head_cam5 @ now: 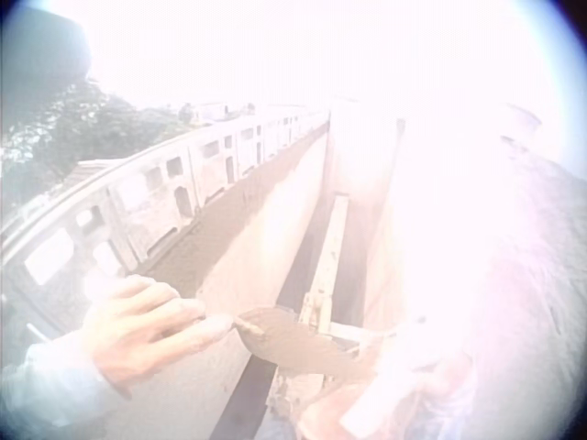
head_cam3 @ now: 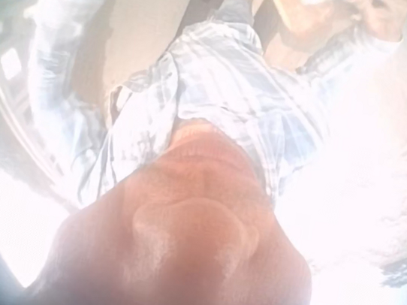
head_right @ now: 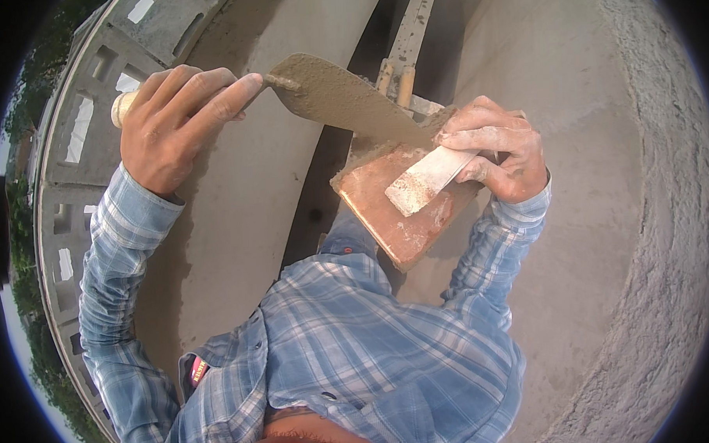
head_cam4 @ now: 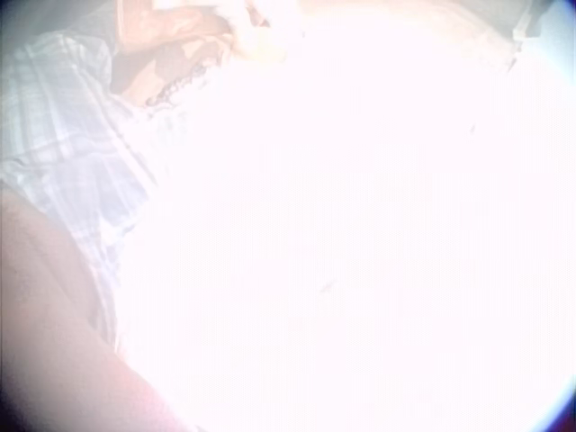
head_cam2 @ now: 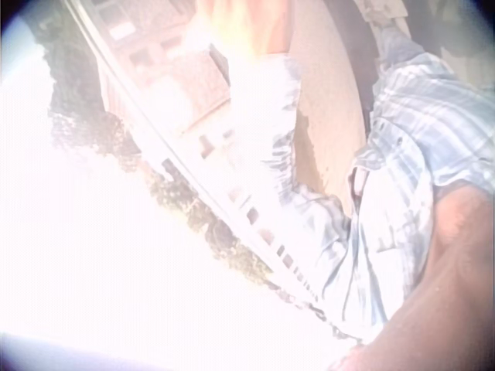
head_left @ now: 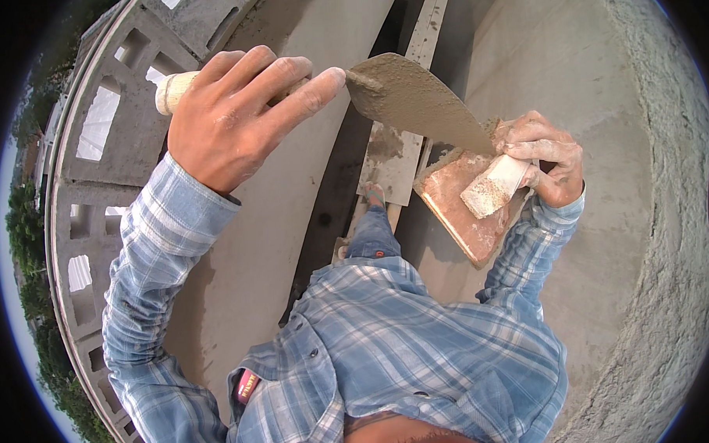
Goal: The person scoops wet cement from a bucket using a trowel and applies it to a curved wall made of hollow blocks. The person then smooths the applied cement with a wooden float, repeatedly scraping and leveling the surface.
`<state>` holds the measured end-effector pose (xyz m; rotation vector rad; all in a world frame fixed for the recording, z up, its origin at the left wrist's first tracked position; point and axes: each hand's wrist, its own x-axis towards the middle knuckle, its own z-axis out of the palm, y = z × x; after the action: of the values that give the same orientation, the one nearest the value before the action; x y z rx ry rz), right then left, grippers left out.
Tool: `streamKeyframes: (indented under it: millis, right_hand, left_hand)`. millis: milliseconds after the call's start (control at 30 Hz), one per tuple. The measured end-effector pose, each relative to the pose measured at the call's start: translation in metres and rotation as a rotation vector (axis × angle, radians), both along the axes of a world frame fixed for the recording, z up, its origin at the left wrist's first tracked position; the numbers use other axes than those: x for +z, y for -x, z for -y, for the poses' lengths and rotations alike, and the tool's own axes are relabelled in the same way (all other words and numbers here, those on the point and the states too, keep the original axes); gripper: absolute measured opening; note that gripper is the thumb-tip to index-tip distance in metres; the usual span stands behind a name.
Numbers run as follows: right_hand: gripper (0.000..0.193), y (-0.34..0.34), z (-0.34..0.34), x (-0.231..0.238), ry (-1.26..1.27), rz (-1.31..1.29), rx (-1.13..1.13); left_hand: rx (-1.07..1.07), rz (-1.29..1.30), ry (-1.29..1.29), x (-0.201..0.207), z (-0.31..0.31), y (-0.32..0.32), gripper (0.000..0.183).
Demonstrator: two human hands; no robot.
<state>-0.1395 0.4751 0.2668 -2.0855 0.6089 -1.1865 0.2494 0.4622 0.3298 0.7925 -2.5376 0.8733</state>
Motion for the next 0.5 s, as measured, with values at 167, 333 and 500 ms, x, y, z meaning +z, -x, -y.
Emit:
streamKeyframes:
  millis: [167, 333, 500]
  right_hand:
    - [0.027, -0.010, -0.007, -0.002, 0.017, 0.068, 0.077]
    - [0.032, -0.027, -0.009, -0.013, 0.117, 0.232, 0.126]
    - [0.036, -0.011, -0.016, -0.023, 0.000, 0.137, -0.114]
  left_hand:
    - [-0.012, 0.028, -0.006, -0.026, 0.019, 0.020, 0.052]
    - [0.282, 0.039, -0.178, -0.070, 0.049, 0.047, 0.040]
    - [0.290, -0.420, -0.421, -0.059, 0.031, 0.030, 0.039]
